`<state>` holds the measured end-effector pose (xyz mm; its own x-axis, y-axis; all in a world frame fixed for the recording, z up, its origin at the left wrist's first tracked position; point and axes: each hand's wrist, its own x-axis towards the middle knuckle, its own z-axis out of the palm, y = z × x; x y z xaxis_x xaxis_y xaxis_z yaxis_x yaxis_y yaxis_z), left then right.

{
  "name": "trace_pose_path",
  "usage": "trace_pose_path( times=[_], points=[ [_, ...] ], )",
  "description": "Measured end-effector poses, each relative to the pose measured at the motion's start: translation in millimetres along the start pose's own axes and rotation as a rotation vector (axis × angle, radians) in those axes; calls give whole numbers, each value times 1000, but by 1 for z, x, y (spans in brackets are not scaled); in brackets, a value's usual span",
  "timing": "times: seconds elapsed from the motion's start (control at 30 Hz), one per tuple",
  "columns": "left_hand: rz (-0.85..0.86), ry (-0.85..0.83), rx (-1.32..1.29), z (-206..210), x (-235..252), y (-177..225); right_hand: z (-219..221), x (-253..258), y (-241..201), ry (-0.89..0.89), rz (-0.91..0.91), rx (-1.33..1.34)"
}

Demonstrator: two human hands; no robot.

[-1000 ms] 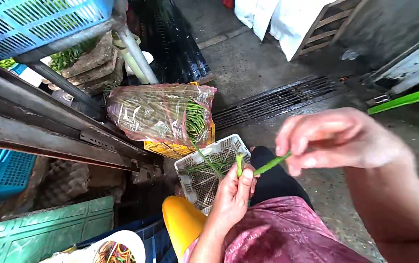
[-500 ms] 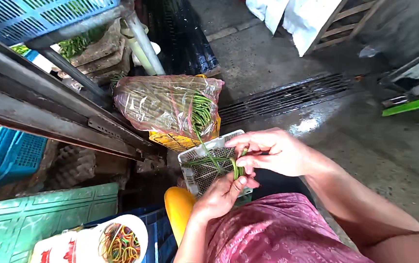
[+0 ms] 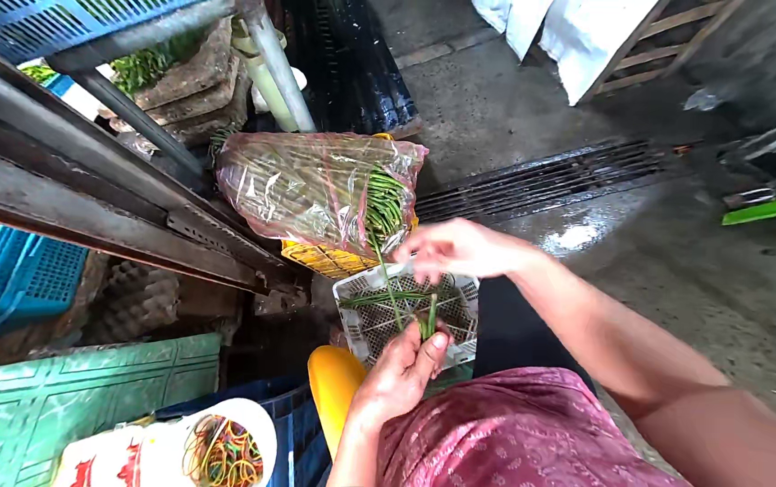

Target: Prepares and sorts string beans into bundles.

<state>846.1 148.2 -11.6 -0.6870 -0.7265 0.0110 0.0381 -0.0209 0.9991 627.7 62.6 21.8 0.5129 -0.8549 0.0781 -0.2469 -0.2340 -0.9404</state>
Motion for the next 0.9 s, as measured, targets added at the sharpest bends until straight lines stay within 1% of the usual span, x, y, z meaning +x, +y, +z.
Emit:
trace_pose_path(
  times=[0.07,0.1,0.13,0.2,0.27,0.3,0.37,0.47,0.53,0.63,0.7,0.77,0.9],
  points=[
    [32,-30,-104,-1,-14,5,-3,41,43,199,88,-257],
    [62,-59,-158,-2,-22,8,-3,59,61,241,153,-378],
    [97,-97,-208,-3,-28,12,-3,76,73,235,218,-479],
    [152,-159,-324,-2,-39,20,4,102,86,198,278,-698],
    [192,-174,-423,0,-47,29,15,116,89,204,339,-861],
    [217,-173,-461,1,-49,33,17,121,83,186,397,-891],
    [270,-167,-540,0,-54,39,15,128,66,116,521,-869],
    [291,-143,-597,-4,-58,40,3,132,62,68,589,-798],
    [289,-139,-574,-6,-56,38,3,134,64,50,583,-857],
    [293,-108,-548,-4,-52,37,8,138,66,19,522,-954],
    [305,-94,-526,-5,-50,36,5,137,68,46,493,-944],
    [320,-69,-494,-7,-48,31,3,136,64,45,505,-919],
    [322,-14,-480,-12,-41,26,-3,134,62,64,482,-778]
  ],
)
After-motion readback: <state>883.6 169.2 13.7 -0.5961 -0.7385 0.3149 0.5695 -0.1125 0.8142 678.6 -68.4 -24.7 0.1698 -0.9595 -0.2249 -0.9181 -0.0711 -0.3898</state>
